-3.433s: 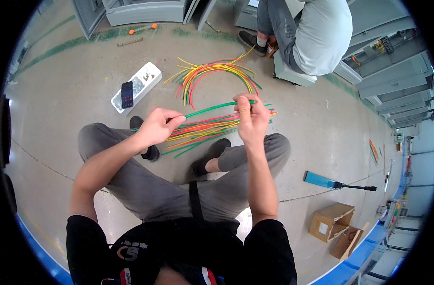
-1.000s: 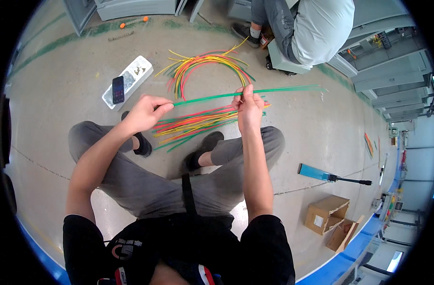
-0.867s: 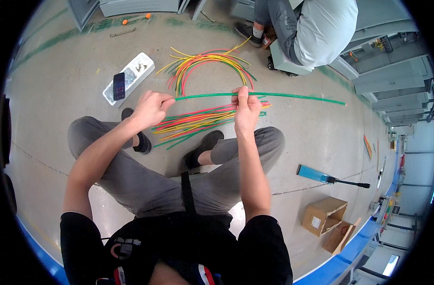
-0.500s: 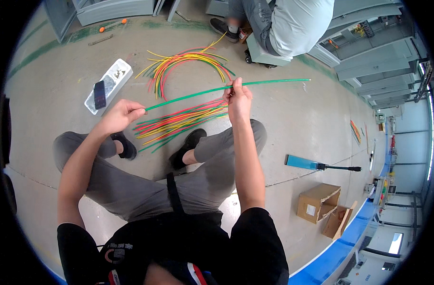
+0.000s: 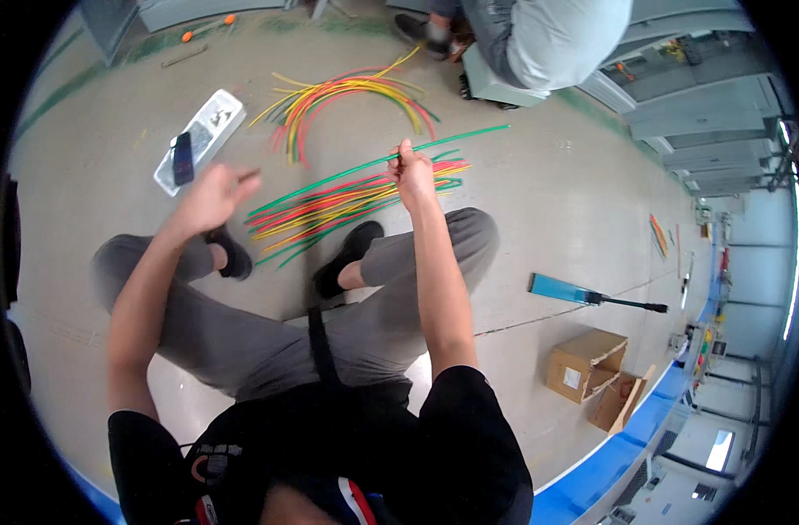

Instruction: The person sits on the floor and sorts a bundle of multi-colored wires by color, separating them into distinct groups. They handle the wires by hand, picking up individual strands and placing them into organized piles.

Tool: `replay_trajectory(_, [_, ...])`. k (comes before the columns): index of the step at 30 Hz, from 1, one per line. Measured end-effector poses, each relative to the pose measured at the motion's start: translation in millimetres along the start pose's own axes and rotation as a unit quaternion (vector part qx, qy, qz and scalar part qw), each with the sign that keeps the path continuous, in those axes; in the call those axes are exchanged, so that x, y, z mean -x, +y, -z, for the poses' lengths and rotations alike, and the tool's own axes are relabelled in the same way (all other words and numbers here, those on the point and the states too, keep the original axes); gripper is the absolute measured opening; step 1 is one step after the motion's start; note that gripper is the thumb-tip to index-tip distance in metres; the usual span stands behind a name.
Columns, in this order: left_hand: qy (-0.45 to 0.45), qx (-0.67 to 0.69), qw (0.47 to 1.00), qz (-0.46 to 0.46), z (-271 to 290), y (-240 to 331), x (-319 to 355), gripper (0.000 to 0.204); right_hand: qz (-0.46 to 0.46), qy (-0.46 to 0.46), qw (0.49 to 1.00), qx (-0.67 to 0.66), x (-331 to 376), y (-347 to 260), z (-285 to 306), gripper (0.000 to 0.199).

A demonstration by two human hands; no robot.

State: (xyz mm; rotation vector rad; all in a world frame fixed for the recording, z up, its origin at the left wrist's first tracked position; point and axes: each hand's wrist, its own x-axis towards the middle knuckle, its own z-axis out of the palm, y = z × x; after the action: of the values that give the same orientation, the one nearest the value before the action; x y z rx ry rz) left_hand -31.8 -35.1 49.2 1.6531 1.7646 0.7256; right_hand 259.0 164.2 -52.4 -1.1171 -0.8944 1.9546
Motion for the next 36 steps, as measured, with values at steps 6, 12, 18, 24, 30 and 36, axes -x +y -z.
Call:
replay_trajectory(6, [0.161, -0.026, 0.986, -0.014, 57.6, 16.4, -5.0, 0.027, -0.125, 0.086, 0.988, 0.013, -45.4, 132.9, 32.9, 0.03])
replay_trajectory(12, [0.187, 0.077, 0.977, 0.073, 81.9, 27.2, 21.7, 0.022, -0.221, 0.203, 0.944, 0.14, -62.2, 225.8, 61.7, 0.031])
replay_trajectory(18, [0.239, 0.037, 0.967, 0.085, 92.7, 36.6, 28.4, 0.014, -0.143, 0.176, 0.771, 0.595, -115.1, 271.0, 48.8, 0.036])
replay_trajectory(24, [0.184, -0.018, 0.978, 0.101, 104.5, 34.9, 30.4, 0.017, -0.03, 0.131, 0.804, 0.579, -171.9, 287.9, -67.8, 0.04])
replay_trajectory(30, [0.176, 0.061, 0.982, 0.029, 107.3, 27.7, 27.5, 0.016, -0.151, 0.2, 0.921, 0.299, -223.6, 316.9, -93.6, 0.036])
replay_trajectory(36, [0.15, 0.03, 0.984, 0.094, 105.6, 35.6, 18.7, 0.01, -0.024, 0.25, 0.899, 0.358, -224.2, 281.4, -95.6, 0.023])
